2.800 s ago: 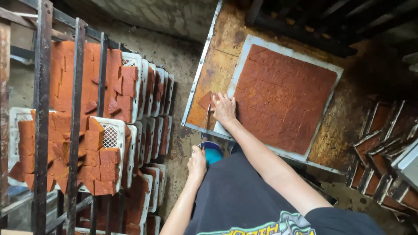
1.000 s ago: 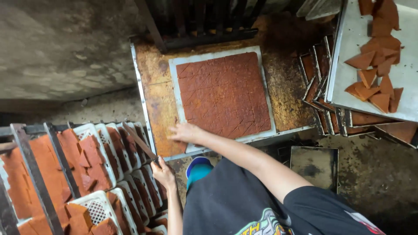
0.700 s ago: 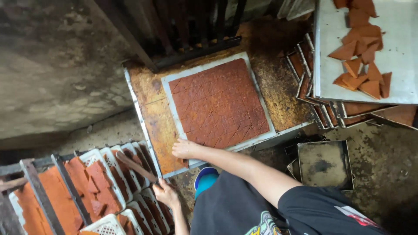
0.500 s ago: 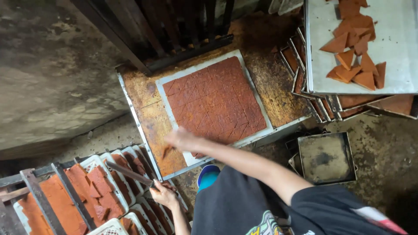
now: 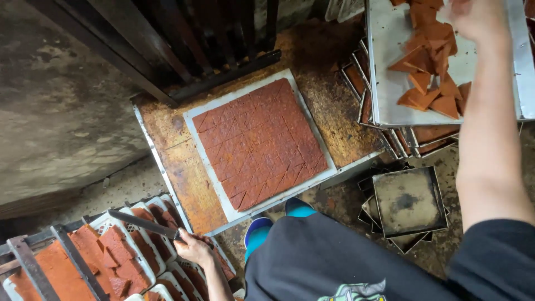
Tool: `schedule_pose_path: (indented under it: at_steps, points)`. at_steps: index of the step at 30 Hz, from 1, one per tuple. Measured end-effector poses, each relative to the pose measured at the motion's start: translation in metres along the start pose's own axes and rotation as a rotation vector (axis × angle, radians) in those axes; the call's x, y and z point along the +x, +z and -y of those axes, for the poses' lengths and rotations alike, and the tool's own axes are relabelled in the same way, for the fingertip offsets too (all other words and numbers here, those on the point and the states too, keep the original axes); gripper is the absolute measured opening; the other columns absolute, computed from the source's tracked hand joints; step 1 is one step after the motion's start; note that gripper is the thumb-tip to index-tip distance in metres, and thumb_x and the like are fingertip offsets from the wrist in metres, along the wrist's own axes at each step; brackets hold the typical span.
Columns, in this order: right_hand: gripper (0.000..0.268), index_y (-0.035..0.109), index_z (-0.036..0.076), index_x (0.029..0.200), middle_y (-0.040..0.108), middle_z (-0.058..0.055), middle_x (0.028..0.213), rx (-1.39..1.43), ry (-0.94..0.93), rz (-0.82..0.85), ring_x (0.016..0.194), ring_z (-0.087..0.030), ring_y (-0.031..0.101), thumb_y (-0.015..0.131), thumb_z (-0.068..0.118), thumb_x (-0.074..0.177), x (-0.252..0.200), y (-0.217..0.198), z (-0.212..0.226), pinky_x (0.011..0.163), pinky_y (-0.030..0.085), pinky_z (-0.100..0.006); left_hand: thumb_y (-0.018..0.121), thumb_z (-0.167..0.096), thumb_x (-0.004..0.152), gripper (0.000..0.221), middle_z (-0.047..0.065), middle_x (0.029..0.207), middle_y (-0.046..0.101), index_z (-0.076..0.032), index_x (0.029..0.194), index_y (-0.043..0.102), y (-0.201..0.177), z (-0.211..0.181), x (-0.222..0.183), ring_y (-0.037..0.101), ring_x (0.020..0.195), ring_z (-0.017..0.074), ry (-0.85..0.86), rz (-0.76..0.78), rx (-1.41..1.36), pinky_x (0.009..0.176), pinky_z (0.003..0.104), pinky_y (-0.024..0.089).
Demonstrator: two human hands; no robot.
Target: The person uses a knife to cut a large sheet of reddish-brown food into triangular pieces on a wooden table. They repeatedly pick up the cut pieces and place them onto a nearby metal tray.
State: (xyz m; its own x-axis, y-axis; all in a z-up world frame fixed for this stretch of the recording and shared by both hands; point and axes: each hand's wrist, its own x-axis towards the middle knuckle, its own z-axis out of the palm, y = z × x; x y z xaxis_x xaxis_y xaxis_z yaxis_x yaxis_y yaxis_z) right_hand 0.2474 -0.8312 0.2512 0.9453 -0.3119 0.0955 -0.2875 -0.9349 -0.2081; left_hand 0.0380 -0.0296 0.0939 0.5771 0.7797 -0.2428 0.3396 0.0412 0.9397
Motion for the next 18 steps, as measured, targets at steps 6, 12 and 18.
schedule_pose_path:
  at_steps: [6, 12, 18]
  points:
    - [0.062, 0.044, -0.007, 0.146, 0.052, -0.033, 0.135, 0.084, 0.203, 0.064, 0.119, -0.059, 0.049, 0.077, 0.030, 0.109, 0.033, 0.011, 0.092, 0.101, 0.039, -0.064, 0.057, -0.027, 0.114, 0.029, 0.007, 0.058, 0.055, -0.006, 0.095, 0.053, -0.009, 0.011, -0.010, 0.050, 0.039, 0.0137, 0.088, 0.068, 0.114, 0.034, 0.028, 0.044]
    - [0.018, 0.079, 0.006, 0.105, 0.078, -0.023, 0.096, -0.610, 0.160, -0.287, 0.087, -0.044, 0.071, 0.074, 0.016, 0.091, 0.104, 0.072, -0.011, 0.072, 0.047, -0.057, 0.058, -0.028, 0.115, 0.034, 0.007, 0.059, 0.053, -0.005, 0.091, 0.050, -0.032, 0.029, -0.017, 0.047, 0.044, 0.0137, 0.082, -0.062, 0.217, 0.040, 0.032, 0.039]
    - [0.058, 0.057, -0.002, 0.135, 0.074, -0.029, 0.113, -0.296, 0.129, -0.054, 0.102, -0.055, 0.068, 0.078, 0.042, 0.103, 0.074, 0.060, 0.042, 0.091, 0.029, -0.073, 0.056, -0.026, 0.112, 0.037, 0.010, 0.054, 0.048, -0.006, 0.084, 0.042, -0.040, 0.024, -0.015, 0.042, 0.034, 0.0165, -0.014, -0.053, 0.113, 0.030, 0.033, 0.034]
